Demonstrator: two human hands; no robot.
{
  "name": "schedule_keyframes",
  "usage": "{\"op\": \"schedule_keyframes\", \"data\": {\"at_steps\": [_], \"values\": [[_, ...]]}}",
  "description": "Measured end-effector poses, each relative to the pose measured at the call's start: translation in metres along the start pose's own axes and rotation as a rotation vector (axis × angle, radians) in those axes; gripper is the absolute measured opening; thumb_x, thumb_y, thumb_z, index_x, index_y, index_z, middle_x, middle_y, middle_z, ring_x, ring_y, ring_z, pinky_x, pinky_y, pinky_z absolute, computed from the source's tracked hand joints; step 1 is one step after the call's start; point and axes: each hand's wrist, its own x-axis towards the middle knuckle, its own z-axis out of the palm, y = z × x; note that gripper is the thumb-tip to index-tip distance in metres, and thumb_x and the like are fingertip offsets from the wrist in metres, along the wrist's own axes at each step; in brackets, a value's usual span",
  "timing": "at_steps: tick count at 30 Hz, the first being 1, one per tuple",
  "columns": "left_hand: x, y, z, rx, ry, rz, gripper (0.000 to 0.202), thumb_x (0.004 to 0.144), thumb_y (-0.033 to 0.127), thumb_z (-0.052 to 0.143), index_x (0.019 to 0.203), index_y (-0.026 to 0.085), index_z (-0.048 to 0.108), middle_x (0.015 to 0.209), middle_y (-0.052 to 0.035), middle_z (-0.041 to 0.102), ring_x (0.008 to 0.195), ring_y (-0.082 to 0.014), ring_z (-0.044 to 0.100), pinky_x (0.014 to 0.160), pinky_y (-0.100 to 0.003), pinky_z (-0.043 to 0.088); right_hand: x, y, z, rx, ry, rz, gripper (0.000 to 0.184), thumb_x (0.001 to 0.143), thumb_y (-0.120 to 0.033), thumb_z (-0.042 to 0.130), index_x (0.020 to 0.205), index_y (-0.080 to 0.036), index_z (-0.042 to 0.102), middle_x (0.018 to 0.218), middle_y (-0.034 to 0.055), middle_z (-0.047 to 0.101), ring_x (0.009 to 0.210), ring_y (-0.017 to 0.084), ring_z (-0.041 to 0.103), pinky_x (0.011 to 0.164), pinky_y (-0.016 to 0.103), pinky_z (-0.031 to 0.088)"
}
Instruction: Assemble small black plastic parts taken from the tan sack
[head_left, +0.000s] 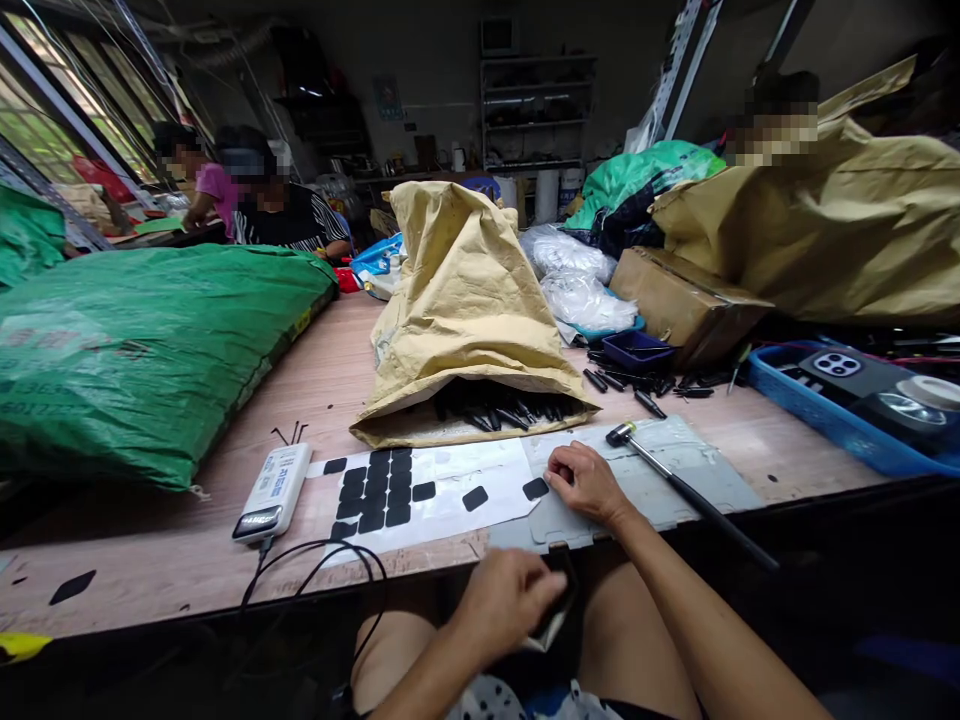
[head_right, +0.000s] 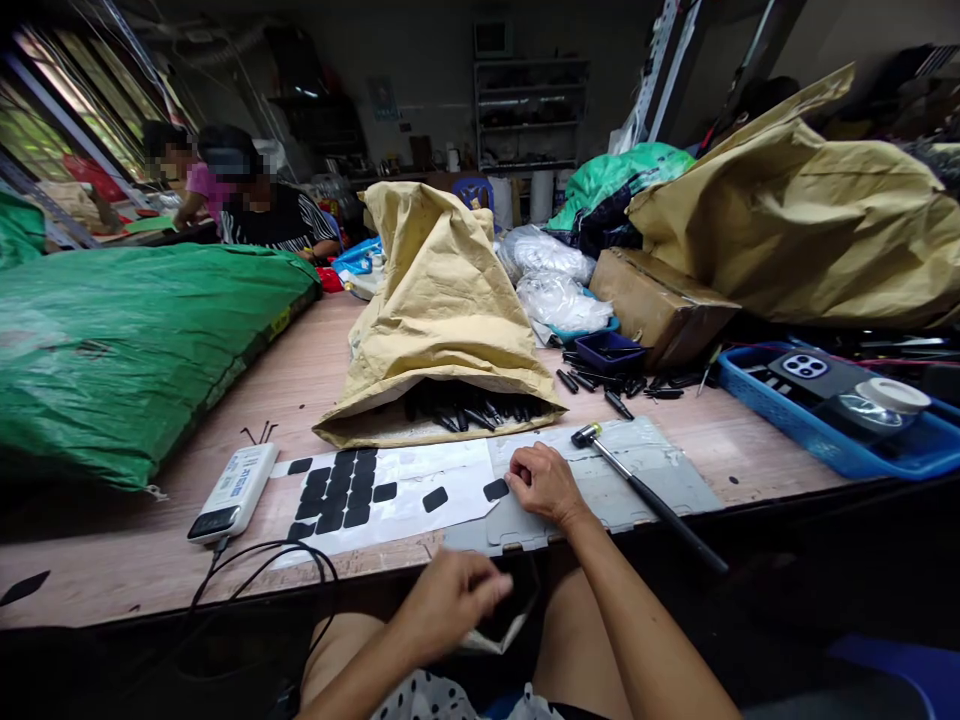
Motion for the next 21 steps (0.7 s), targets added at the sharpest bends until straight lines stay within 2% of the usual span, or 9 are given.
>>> {"op": "schedule_keyframes", "data": {"at_steps": [2, 4, 5, 8, 11, 14, 17, 19, 21], "values": [[0.028, 0.016, -0.033, -0.037, 0.245, -0.001, 0.052, 0.098, 0.052, 0.040, 0.069, 0.019, 0.067, 0.064, -0.0013, 0.068, 0.063, -0.0156, 0.060, 0.059, -0.025, 0.038, 0.000, 0.000, 0.000, 0.012, 0.007, -0.001, 0.010, 0.081, -0.022, 0.065, 0.074, -0.021, 0.058, 0.065, -0.0012, 0.058, 0.074, 0.018, 0.051, 0.074, 0.030, 0.037], [0.063, 0.022, -0.067, 0.050, 0.521, -0.121, 0.051, 0.100, 0.047, 0.035, 0.072, 0.019, 0.067, 0.071, -0.0042, 0.071, 0.070, -0.0181, 0.064, 0.065, -0.027, 0.041, 0.000, 0.000, 0.000, 0.025, 0.016, -0.002, 0.009, 0.080, -0.021, 0.064, 0.074, -0.021, 0.058, 0.066, -0.0010, 0.058, 0.074, 0.018, 0.051, 0.073, 0.030, 0.037], [0.081, 0.021, -0.083, 0.117, 0.611, -0.204, 0.046, 0.099, 0.045, 0.038, 0.076, 0.019, 0.068, 0.077, -0.0063, 0.073, 0.076, -0.0205, 0.066, 0.067, -0.028, 0.042, 0.000, 0.000, -0.001, 0.030, 0.019, -0.004, 0.009, 0.080, -0.021, 0.064, 0.073, -0.021, 0.058, 0.066, -0.0009, 0.058, 0.074, 0.018, 0.051, 0.073, 0.030, 0.037], [0.124, 0.013, -0.114, 0.202, 0.679, -0.438, 0.037, 0.092, 0.048, 0.051, 0.083, 0.019, 0.072, 0.094, -0.0150, 0.076, 0.092, -0.0299, 0.069, 0.072, -0.034, 0.045, 0.000, 0.000, -0.002, 0.040, 0.025, -0.003, 0.011, 0.080, -0.020, 0.062, 0.071, -0.022, 0.057, 0.066, -0.0009, 0.057, 0.073, 0.018, 0.051, 0.072, 0.030, 0.038], [0.147, 0.007, -0.122, 0.196, 0.648, -0.522, 0.031, 0.080, 0.047, 0.066, 0.082, 0.017, 0.073, 0.095, -0.0210, 0.076, 0.095, -0.0366, 0.070, 0.072, -0.038, 0.048, 0.001, -0.001, -0.001, 0.045, 0.032, 0.001, 0.011, 0.080, -0.020, 0.062, 0.071, -0.022, 0.056, 0.065, -0.0009, 0.057, 0.072, 0.018, 0.051, 0.072, 0.030, 0.039], [0.150, 0.007, -0.120, 0.190, 0.638, -0.547, 0.025, 0.075, 0.043, 0.069, 0.083, 0.019, 0.073, 0.096, -0.0190, 0.076, 0.094, -0.0367, 0.070, 0.072, -0.039, 0.048, 0.001, -0.001, -0.001, 0.062, 0.053, -0.027, 0.010, 0.081, -0.021, 0.061, 0.072, -0.022, 0.057, 0.066, -0.0005, 0.058, 0.071, 0.018, 0.051, 0.070, 0.030, 0.040], [0.133, 0.010, -0.118, 0.195, 0.660, -0.503, 0.021, 0.080, 0.042, 0.062, 0.086, 0.023, 0.071, 0.095, -0.0124, 0.076, 0.094, -0.0326, 0.070, 0.072, -0.036, 0.047, -0.001, 0.004, -0.008, 0.032, 0.245, -0.043, 0.005, 0.083, -0.023, 0.059, 0.085, -0.021, 0.063, 0.077, 0.0025, 0.063, 0.079, 0.020, 0.055, 0.077, 0.033, 0.043], [0.113, 0.010, -0.117, 0.201, 0.708, -0.353, 0.019, 0.084, 0.041, 0.059, 0.090, 0.025, 0.068, 0.092, -0.0064, 0.076, 0.089, -0.0264, 0.069, 0.071, -0.031, 0.044, -0.006, 0.013, -0.018, -0.091, 0.455, 0.073, 0.020, 0.084, -0.024, 0.058, 0.102, -0.020, 0.065, 0.093, 0.0070, 0.066, 0.090, 0.024, 0.057, 0.086, 0.038, 0.043], [0.091, 0.007, -0.112, 0.213, 0.710, -0.146, 0.015, 0.085, 0.038, 0.060, 0.092, 0.025, 0.065, 0.090, -0.0013, 0.074, 0.080, -0.0200, 0.066, 0.069, -0.028, 0.041, -0.015, 0.026, -0.032, -0.278, 0.577, 0.321, 0.035, 0.085, -0.028, 0.059, 0.118, -0.019, 0.064, 0.109, 0.0123, 0.065, 0.100, 0.029, 0.056, 0.089, 0.043, 0.042]]}}
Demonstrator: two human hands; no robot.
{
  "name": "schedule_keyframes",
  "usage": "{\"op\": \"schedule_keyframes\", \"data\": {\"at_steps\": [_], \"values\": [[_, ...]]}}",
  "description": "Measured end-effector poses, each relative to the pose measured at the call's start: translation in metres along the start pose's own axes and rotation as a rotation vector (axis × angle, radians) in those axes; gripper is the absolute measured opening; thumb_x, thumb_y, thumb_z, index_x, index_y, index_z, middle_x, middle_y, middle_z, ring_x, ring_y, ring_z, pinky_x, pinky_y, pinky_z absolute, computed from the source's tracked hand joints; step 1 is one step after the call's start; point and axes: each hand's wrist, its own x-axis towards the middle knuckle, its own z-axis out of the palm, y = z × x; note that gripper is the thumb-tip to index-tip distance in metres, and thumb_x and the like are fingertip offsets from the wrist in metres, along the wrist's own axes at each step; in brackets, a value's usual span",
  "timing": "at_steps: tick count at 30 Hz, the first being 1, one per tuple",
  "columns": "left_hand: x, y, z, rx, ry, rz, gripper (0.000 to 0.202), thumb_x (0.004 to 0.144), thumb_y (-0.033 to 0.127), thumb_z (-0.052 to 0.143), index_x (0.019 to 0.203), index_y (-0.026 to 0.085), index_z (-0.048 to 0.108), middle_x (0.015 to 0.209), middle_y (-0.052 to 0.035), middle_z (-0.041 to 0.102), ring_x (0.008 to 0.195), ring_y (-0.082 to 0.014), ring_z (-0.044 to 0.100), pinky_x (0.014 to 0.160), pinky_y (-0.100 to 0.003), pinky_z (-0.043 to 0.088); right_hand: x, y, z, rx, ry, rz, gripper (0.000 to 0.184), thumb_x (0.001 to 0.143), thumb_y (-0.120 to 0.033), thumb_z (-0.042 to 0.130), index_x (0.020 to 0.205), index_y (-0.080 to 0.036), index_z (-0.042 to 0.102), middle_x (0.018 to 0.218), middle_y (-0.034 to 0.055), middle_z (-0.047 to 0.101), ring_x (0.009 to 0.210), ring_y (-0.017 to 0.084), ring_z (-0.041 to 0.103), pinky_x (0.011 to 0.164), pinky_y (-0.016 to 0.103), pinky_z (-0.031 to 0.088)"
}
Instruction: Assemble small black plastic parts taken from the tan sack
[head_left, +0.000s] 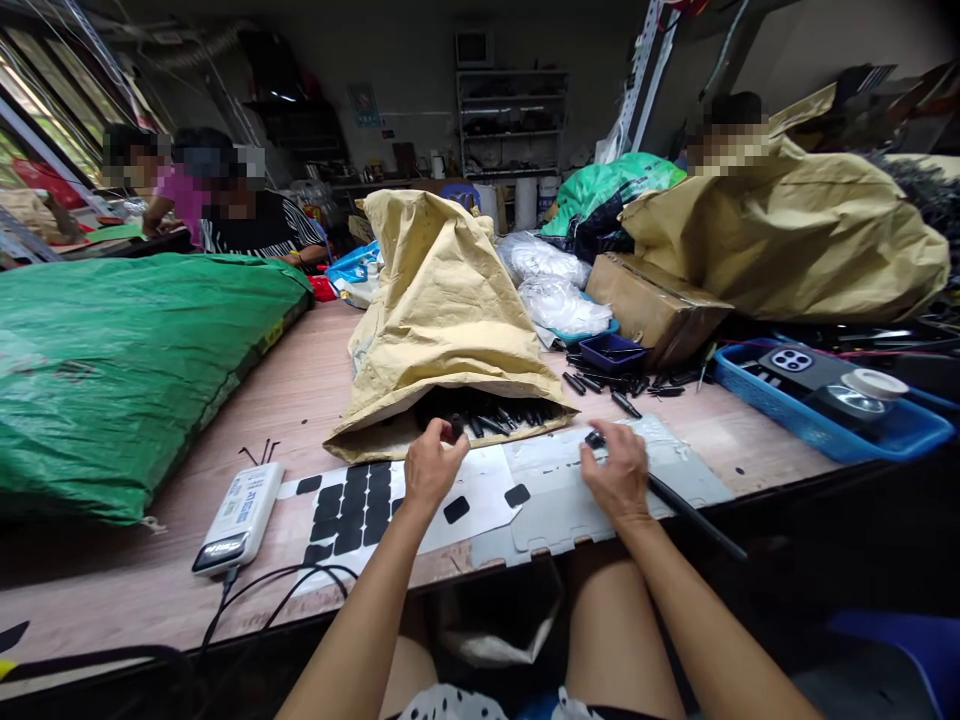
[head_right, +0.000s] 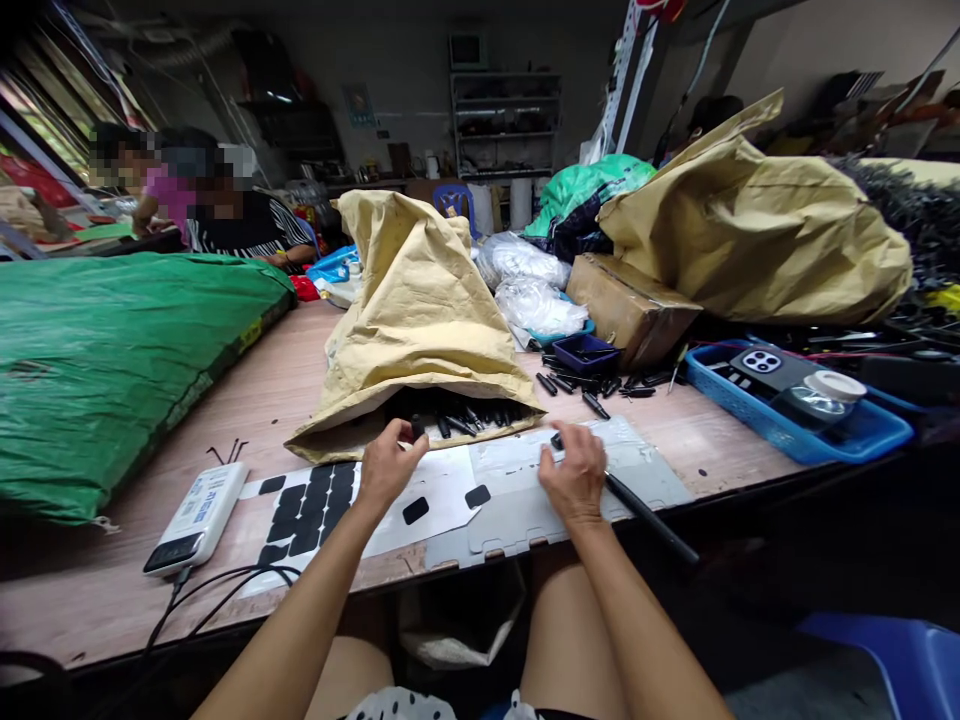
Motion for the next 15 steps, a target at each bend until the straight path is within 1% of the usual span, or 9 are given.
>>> {"op": "schedule_keyframes", "data": {"at_steps": [1, 2, 3, 4, 6, 8, 11, 13, 15], "values": [[-0.010, -0.004, -0.003, -0.020, -0.019, 0.088, 0.014, 0.084, 0.036, 0.062, 0.092, 0.025, 0.064, 0.090, 0.0003, 0.073, 0.078, -0.0180, 0.064, 0.069, -0.027, 0.040, 0.001, 0.010, -0.006, -0.128, -0.004, 0.108, 0.040, 0.085, -0.031, 0.060, 0.123, -0.019, 0.063, 0.113, 0.0146, 0.063, 0.103, 0.032, 0.055, 0.087, 0.045, 0.042], [-0.020, -0.008, -0.004, -0.025, -0.059, 0.158, 0.012, 0.084, 0.034, 0.063, 0.092, 0.025, 0.064, 0.089, 0.0012, 0.073, 0.078, -0.0173, 0.063, 0.069, -0.027, 0.039, 0.003, 0.021, -0.012, -0.236, -0.045, 0.195, 0.042, 0.085, -0.035, 0.060, 0.125, -0.019, 0.062, 0.114, 0.0160, 0.062, 0.104, 0.034, 0.054, 0.085, 0.046, 0.041], [-0.028, -0.012, -0.003, -0.020, -0.112, 0.215, 0.011, 0.083, 0.031, 0.064, 0.092, 0.025, 0.065, 0.088, 0.0013, 0.071, 0.079, -0.0176, 0.061, 0.070, -0.027, 0.039, 0.003, 0.031, -0.017, -0.311, -0.119, 0.239, 0.040, 0.086, -0.038, 0.060, 0.121, -0.019, 0.064, 0.112, 0.0162, 0.062, 0.103, 0.035, 0.054, 0.084, 0.047, 0.041], [-0.036, -0.016, 0.000, -0.012, -0.168, 0.264, 0.010, 0.082, 0.029, 0.064, 0.091, 0.025, 0.066, 0.087, 0.0009, 0.071, 0.082, -0.0186, 0.060, 0.072, -0.028, 0.039, 0.004, 0.040, -0.021, -0.355, -0.209, 0.243, 0.035, 0.088, -0.040, 0.058, 0.115, -0.019, 0.066, 0.109, 0.0157, 0.063, 0.102, 0.034, 0.054, 0.083, 0.047, 0.041], [-0.047, -0.024, 0.009, -0.005, -0.257, 0.335, 0.010, 0.082, 0.027, 0.066, 0.092, 0.024, 0.068, 0.087, -0.0006, 0.069, 0.088, -0.0209, 0.058, 0.077, -0.030, 0.040, 0.004, 0.053, -0.027, -0.384, -0.354, 0.186, 0.026, 0.091, -0.039, 0.054, 0.103, -0.019, 0.067, 0.101, 0.0138, 0.064, 0.097, 0.032, 0.055, 0.081, 0.045, 0.041], [-0.053, -0.030, 0.018, -0.023, -0.282, 0.362, 0.013, 0.083, 0.027, 0.067, 0.095, 0.024, 0.070, 0.090, -0.0017, 0.069, 0.092, -0.0223, 0.057, 0.082, -0.034, 0.039, 0.003, 0.057, -0.029, -0.375, -0.399, 0.124, 0.020, 0.093, -0.034, 0.052, 0.095, -0.019, 0.065, 0.097, 0.0123, 0.064, 0.093, 0.028, 0.056, 0.079, 0.041, 0.041], [-0.057, -0.035, 0.027, -0.066, -0.253, 0.355, 0.016, 0.084, 0.029, 0.068, 0.099, 0.025, 0.071, 0.093, -0.0024, 0.068, 0.095, -0.0233, 0.056, 0.086, -0.036, 0.038, -0.003, 0.043, -0.029, -0.254, -0.332, 0.100, 0.017, 0.094, -0.033, 0.048, 0.094, -0.020, 0.059, 0.096, 0.0112, 0.063, 0.090, 0.026, 0.058, 0.075, 0.036, 0.043], [-0.058, -0.035, 0.027, -0.082, -0.250, 0.355, 0.015, 0.084, 0.029, 0.068, 0.098, 0.025, 0.071, 0.093, -0.0026, 0.068, 0.095, -0.0236, 0.056, 0.086, -0.037, 0.038, -0.012, 0.021, -0.029, -0.080, -0.313, 0.087, 0.017, 0.095, -0.035, 0.047, 0.099, -0.021, 0.056, 0.095, 0.0092, 0.064, 0.085, 0.024, 0.061, 0.071, 0.034, 0.044], [-0.058, -0.035, 0.025, -0.096, -0.251, 0.346, 0.013, 0.083, 0.028, 0.070, 0.095, 0.024, 0.072, 0.092, -0.0025, 0.068, 0.095, -0.0236, 0.056, 0.085, -0.037, 0.038, -0.023, -0.005, -0.028, 0.107, -0.363, 0.060, 0.019, 0.095, -0.036, 0.048, 0.106, -0.023, 0.055, 0.091, 0.0059, 0.067, 0.078, 0.023, 0.063, 0.069, 0.032, 0.046]]}}
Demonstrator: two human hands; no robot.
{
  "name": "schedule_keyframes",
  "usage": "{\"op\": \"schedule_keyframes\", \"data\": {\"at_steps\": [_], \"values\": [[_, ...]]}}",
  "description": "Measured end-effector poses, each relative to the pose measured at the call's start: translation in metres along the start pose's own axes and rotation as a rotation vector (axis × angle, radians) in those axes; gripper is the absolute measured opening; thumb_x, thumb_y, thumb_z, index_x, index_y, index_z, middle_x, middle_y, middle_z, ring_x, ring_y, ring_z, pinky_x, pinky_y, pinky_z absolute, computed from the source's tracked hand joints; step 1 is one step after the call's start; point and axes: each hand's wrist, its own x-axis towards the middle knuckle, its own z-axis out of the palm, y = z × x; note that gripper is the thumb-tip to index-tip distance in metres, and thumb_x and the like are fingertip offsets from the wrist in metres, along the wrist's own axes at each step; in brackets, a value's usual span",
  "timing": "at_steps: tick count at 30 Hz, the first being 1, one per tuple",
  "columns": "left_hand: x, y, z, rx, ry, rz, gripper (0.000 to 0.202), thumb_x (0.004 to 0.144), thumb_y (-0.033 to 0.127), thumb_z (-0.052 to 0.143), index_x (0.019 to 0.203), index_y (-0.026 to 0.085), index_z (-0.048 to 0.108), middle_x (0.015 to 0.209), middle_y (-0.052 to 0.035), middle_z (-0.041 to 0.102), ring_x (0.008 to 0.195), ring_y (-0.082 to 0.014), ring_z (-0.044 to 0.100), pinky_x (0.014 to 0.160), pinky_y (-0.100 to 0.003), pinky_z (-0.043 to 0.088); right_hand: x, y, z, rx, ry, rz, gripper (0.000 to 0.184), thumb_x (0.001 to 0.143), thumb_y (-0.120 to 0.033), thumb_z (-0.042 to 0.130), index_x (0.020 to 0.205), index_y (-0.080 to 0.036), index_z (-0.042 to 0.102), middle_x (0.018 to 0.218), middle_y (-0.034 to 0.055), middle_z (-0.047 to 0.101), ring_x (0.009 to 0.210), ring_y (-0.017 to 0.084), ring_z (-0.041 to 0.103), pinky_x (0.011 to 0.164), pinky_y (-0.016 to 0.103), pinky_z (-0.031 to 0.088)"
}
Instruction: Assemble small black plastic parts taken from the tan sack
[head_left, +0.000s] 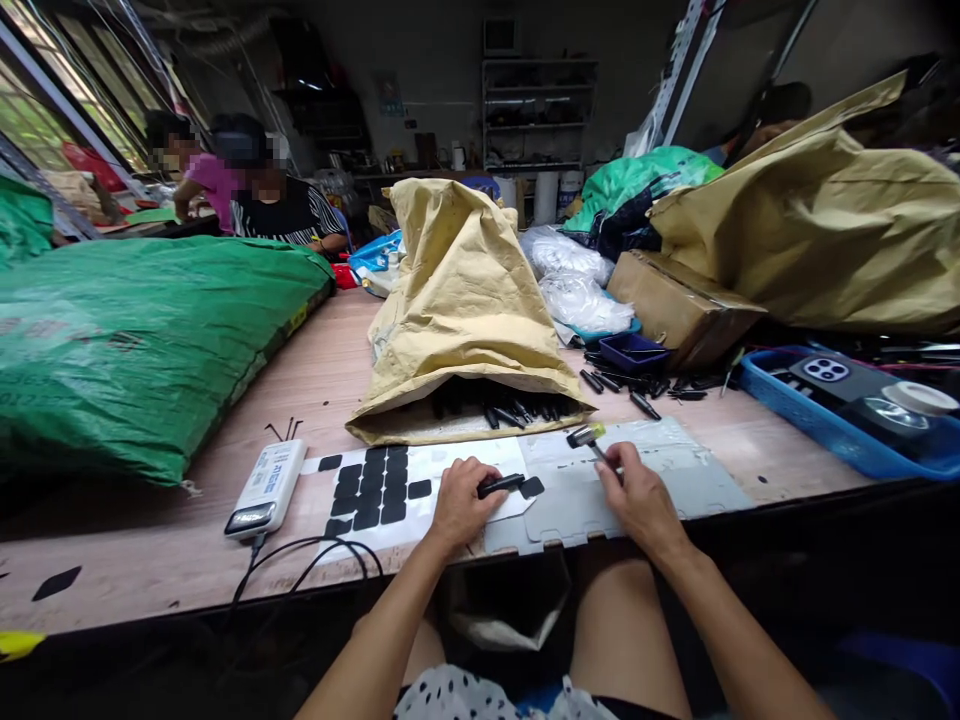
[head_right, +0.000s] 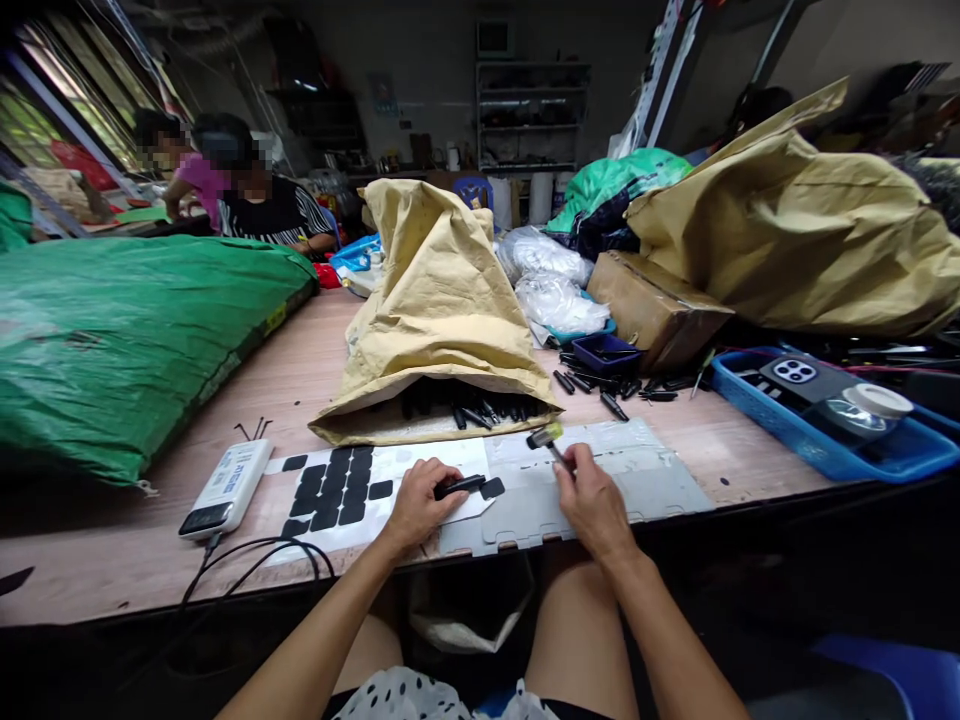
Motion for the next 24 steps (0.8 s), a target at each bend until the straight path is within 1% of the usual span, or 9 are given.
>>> {"op": "schedule_keyframes", "data": {"at_steps": [2, 3, 4, 6, 8, 11, 16, 20, 24], "values": [[0.000, 0.001, -0.002, -0.023, 0.001, -0.012, 0.012, 0.081, 0.026, 0.071, 0.093, 0.024, 0.072, 0.090, -0.0022, 0.068, 0.094, -0.0231, 0.056, 0.085, -0.036, 0.038, -0.012, -0.026, 0.008, 0.116, -0.066, -0.048, 0.026, 0.094, -0.033, 0.049, 0.118, -0.024, 0.055, 0.092, 0.0043, 0.070, 0.077, 0.022, 0.066, 0.070, 0.031, 0.049], [0.000, 0.002, -0.003, -0.034, -0.001, -0.018, 0.012, 0.080, 0.025, 0.071, 0.092, 0.024, 0.073, 0.090, -0.0020, 0.068, 0.094, -0.0228, 0.056, 0.085, -0.036, 0.038, -0.017, -0.037, 0.013, 0.143, -0.086, -0.073, 0.032, 0.094, -0.030, 0.049, 0.125, -0.024, 0.055, 0.095, 0.0046, 0.072, 0.081, 0.022, 0.068, 0.073, 0.032, 0.051], [0.000, 0.002, -0.003, -0.043, -0.001, -0.024, 0.012, 0.080, 0.024, 0.072, 0.091, 0.023, 0.073, 0.089, -0.0019, 0.068, 0.094, -0.0224, 0.056, 0.085, -0.036, 0.039, -0.021, -0.047, 0.017, 0.170, -0.101, -0.111, 0.037, 0.094, -0.027, 0.048, 0.130, -0.025, 0.055, 0.104, 0.0057, 0.073, 0.089, 0.022, 0.069, 0.079, 0.033, 0.053], [0.000, 0.002, -0.003, -0.051, 0.002, -0.035, 0.011, 0.078, 0.023, 0.072, 0.090, 0.023, 0.073, 0.088, -0.0014, 0.068, 0.093, -0.0218, 0.056, 0.085, -0.035, 0.039, -0.027, -0.062, 0.023, 0.213, -0.121, -0.184, 0.043, 0.094, -0.022, 0.046, 0.135, -0.026, 0.056, 0.121, 0.0068, 0.071, 0.107, 0.022, 0.068, 0.092, 0.035, 0.053], [0.000, 0.002, -0.002, -0.053, 0.004, -0.045, 0.010, 0.078, 0.023, 0.073, 0.088, 0.023, 0.073, 0.088, -0.0009, 0.068, 0.093, -0.0214, 0.056, 0.085, -0.035, 0.039, -0.030, -0.071, 0.028, 0.246, -0.142, -0.234, 0.044, 0.094, -0.019, 0.044, 0.134, -0.027, 0.059, 0.129, 0.0064, 0.068, 0.116, 0.022, 0.065, 0.099, 0.037, 0.052], [0.001, 0.000, -0.001, -0.060, 0.009, -0.044, 0.009, 0.077, 0.023, 0.073, 0.086, 0.023, 0.073, 0.087, -0.0005, 0.068, 0.093, -0.0210, 0.056, 0.085, -0.035, 0.038, -0.033, -0.081, 0.030, 0.242, -0.160, -0.266, 0.045, 0.095, -0.018, 0.044, 0.136, -0.028, 0.060, 0.125, 0.0063, 0.069, 0.111, 0.022, 0.067, 0.097, 0.036, 0.054], [0.001, -0.002, 0.002, -0.052, 0.025, -0.051, 0.011, 0.076, 0.023, 0.075, 0.087, 0.023, 0.072, 0.088, -0.0001, 0.068, 0.093, -0.0207, 0.056, 0.085, -0.035, 0.038, -0.040, -0.094, 0.032, 0.169, -0.134, -0.292, 0.048, 0.096, -0.017, 0.044, 0.141, -0.031, 0.056, 0.113, 0.0070, 0.071, 0.099, 0.023, 0.069, 0.090, 0.035, 0.055], [0.002, -0.001, 0.002, -0.047, 0.021, -0.080, 0.011, 0.075, 0.022, 0.076, 0.085, 0.023, 0.072, 0.088, -0.0001, 0.067, 0.093, -0.0209, 0.056, 0.085, -0.034, 0.038, -0.043, -0.094, 0.034, 0.073, -0.168, -0.251, 0.047, 0.094, -0.014, 0.045, 0.135, -0.032, 0.060, 0.105, 0.0057, 0.072, 0.095, 0.022, 0.069, 0.082, 0.031, 0.054], [0.001, 0.001, 0.001, -0.064, 0.019, -0.073, 0.011, 0.075, 0.021, 0.075, 0.085, 0.023, 0.073, 0.088, 0.0004, 0.068, 0.093, -0.0206, 0.056, 0.087, -0.035, 0.038, -0.040, -0.088, 0.032, 0.080, -0.102, -0.228, 0.044, 0.097, -0.019, 0.043, 0.137, -0.029, 0.058, 0.109, 0.0067, 0.071, 0.096, 0.023, 0.068, 0.084, 0.032, 0.053]]}}
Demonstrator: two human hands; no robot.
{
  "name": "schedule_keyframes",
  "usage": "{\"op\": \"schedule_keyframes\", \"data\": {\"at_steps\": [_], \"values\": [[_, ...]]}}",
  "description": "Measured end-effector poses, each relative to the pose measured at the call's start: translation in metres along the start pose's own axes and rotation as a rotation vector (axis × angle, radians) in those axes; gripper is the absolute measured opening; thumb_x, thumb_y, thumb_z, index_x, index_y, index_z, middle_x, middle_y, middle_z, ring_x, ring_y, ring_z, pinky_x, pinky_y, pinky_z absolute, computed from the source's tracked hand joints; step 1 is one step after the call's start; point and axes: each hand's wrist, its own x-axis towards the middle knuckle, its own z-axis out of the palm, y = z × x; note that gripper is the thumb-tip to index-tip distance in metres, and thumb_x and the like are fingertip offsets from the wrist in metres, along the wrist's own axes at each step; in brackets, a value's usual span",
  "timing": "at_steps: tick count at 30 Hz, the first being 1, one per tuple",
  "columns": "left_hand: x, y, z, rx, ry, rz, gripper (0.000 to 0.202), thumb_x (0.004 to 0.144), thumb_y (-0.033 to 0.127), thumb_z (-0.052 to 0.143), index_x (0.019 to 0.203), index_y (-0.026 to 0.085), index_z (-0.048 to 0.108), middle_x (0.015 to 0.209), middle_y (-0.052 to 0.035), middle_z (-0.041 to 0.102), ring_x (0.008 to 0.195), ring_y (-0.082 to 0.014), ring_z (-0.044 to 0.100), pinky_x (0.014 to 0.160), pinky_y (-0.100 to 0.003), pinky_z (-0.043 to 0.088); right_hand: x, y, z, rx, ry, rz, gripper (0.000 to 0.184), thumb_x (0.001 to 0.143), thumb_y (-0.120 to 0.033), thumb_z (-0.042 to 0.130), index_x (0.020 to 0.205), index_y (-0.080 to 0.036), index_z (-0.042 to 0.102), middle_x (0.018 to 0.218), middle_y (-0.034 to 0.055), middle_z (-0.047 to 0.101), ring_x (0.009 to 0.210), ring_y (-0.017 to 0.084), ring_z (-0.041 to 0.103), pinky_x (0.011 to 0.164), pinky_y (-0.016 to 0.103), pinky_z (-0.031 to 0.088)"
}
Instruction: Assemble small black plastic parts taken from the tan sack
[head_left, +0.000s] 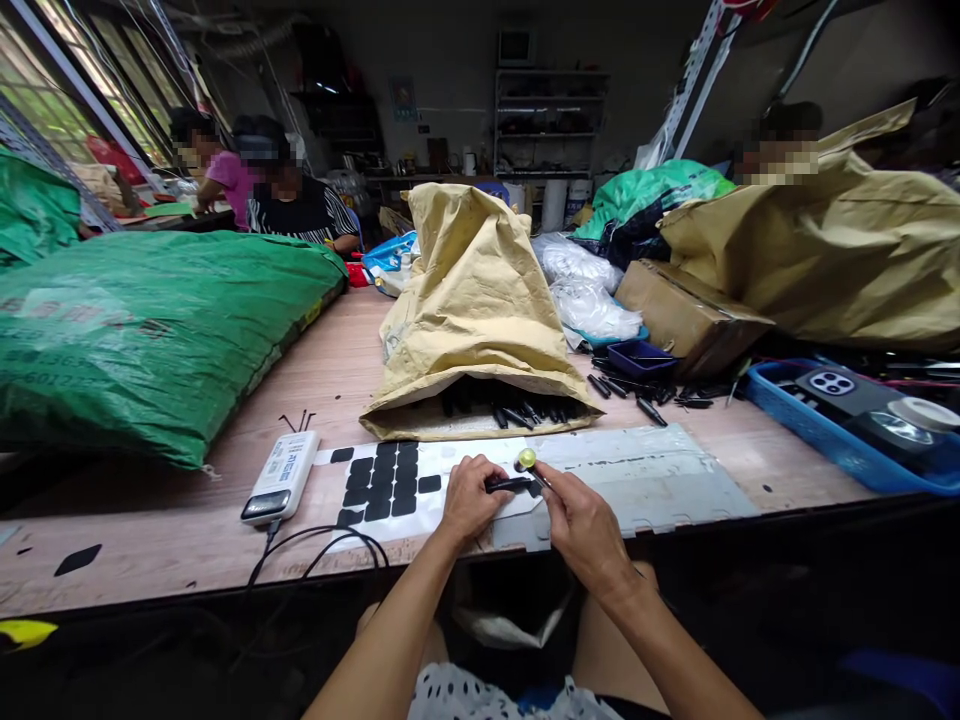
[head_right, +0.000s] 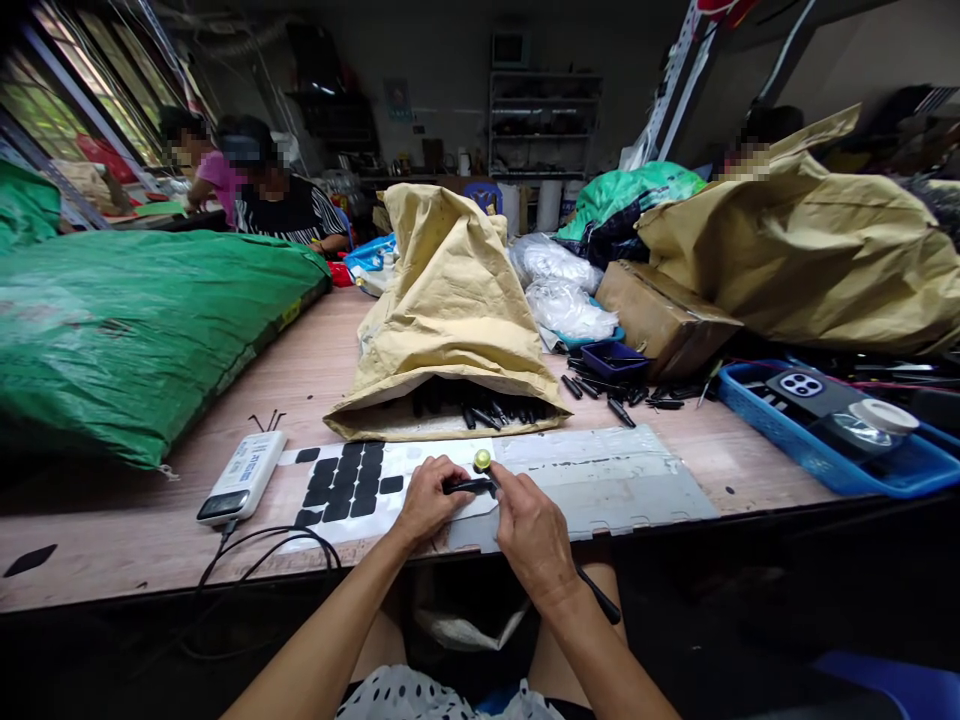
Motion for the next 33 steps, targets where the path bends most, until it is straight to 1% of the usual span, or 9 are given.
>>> {"op": "schedule_keyframes", "data": {"at_steps": [6, 9, 13, 17, 20, 22, 25, 29, 33], "values": [[-0.001, 0.001, -0.001, 0.013, 0.012, 0.015, 0.010, 0.074, 0.019, 0.073, 0.084, 0.023, 0.073, 0.087, 0.0000, 0.068, 0.094, -0.0212, 0.056, 0.086, -0.035, 0.039, -0.002, 0.004, -0.002, -0.064, -0.012, 0.015, 0.045, 0.094, -0.017, 0.044, 0.134, -0.031, 0.060, 0.102, 0.0047, 0.071, 0.088, 0.021, 0.068, 0.075, 0.029, 0.052], [0.000, -0.001, -0.002, 0.019, -0.005, 0.025, 0.009, 0.076, 0.021, 0.072, 0.085, 0.023, 0.073, 0.088, -0.0008, 0.068, 0.094, -0.0219, 0.056, 0.086, -0.036, 0.039, 0.005, 0.018, -0.014, -0.123, 0.060, 0.064, 0.044, 0.095, -0.020, 0.046, 0.136, -0.031, 0.060, 0.106, 0.0048, 0.070, 0.089, 0.022, 0.067, 0.074, 0.030, 0.050], [0.000, -0.002, -0.003, 0.016, -0.024, 0.035, 0.010, 0.078, 0.023, 0.070, 0.088, 0.024, 0.073, 0.089, -0.0014, 0.068, 0.093, -0.0225, 0.056, 0.086, -0.037, 0.038, 0.022, 0.067, -0.041, -0.333, 0.160, 0.174, 0.041, 0.093, -0.018, 0.049, 0.128, -0.029, 0.066, 0.105, 0.0062, 0.069, 0.085, 0.021, 0.063, 0.070, 0.031, 0.045], [-0.001, -0.002, -0.004, -0.002, -0.029, 0.042, 0.011, 0.080, 0.026, 0.069, 0.090, 0.024, 0.073, 0.091, -0.0018, 0.068, 0.095, -0.0232, 0.057, 0.087, -0.037, 0.038, 0.034, 0.132, -0.061, -0.542, 0.121, 0.256, 0.037, 0.089, -0.013, 0.051, 0.119, -0.024, 0.072, 0.099, 0.0083, 0.068, 0.084, 0.022, 0.059, 0.071, 0.033, 0.040], [-0.001, -0.003, -0.005, -0.007, -0.038, 0.053, 0.013, 0.082, 0.028, 0.068, 0.093, 0.024, 0.073, 0.093, -0.0023, 0.068, 0.096, -0.0235, 0.057, 0.088, -0.037, 0.038, 0.037, 0.160, -0.066, -0.590, 0.137, 0.257, 0.036, 0.089, -0.012, 0.051, 0.116, -0.023, 0.073, 0.097, 0.0091, 0.068, 0.088, 0.024, 0.056, 0.074, 0.035, 0.039], [-0.001, -0.004, -0.004, -0.004, -0.042, 0.060, 0.013, 0.083, 0.029, 0.067, 0.094, 0.025, 0.073, 0.094, -0.0023, 0.068, 0.096, -0.0235, 0.057, 0.088, -0.037, 0.038, 0.039, 0.156, -0.064, -0.606, 0.205, 0.256, 0.034, 0.089, -0.013, 0.052, 0.113, -0.023, 0.073, 0.104, 0.0106, 0.067, 0.095, 0.027, 0.054, 0.076, 0.037, 0.038], [-0.001, -0.005, -0.004, -0.001, -0.037, 0.077, 0.014, 0.085, 0.030, 0.065, 0.096, 0.024, 0.073, 0.094, -0.0022, 0.068, 0.096, -0.0231, 0.056, 0.088, -0.037, 0.037, 0.041, 0.119, -0.049, -0.528, 0.259, 0.174, 0.032, 0.089, -0.018, 0.056, 0.117, -0.022, 0.070, 0.116, 0.0124, 0.064, 0.105, 0.029, 0.052, 0.081, 0.038, 0.038], [-0.002, -0.005, -0.005, -0.002, -0.035, 0.098, 0.014, 0.087, 0.031, 0.065, 0.097, 0.024, 0.072, 0.096, -0.0024, 0.068, 0.097, -0.0232, 0.056, 0.088, -0.037, 0.037, 0.041, 0.054, -0.019, -0.164, -0.129, -0.129, 0.034, 0.089, -0.028, 0.064, 0.123, -0.025, 0.065, 0.099, 0.0057, 0.068, 0.097, 0.024, 0.055, 0.086, 0.036, 0.039], [-0.003, -0.007, -0.005, 0.002, -0.047, 0.112, 0.016, 0.088, 0.034, 0.064, 0.098, 0.024, 0.071, 0.095, -0.0022, 0.069, 0.097, -0.0236, 0.056, 0.088, -0.038, 0.037, 0.039, 0.023, 0.002, -0.140, -0.248, -0.216, 0.020, 0.089, -0.034, 0.068, 0.106, -0.024, 0.068, 0.100, 0.0049, 0.066, 0.099, 0.024, 0.052, 0.085, 0.037, 0.035]]}}
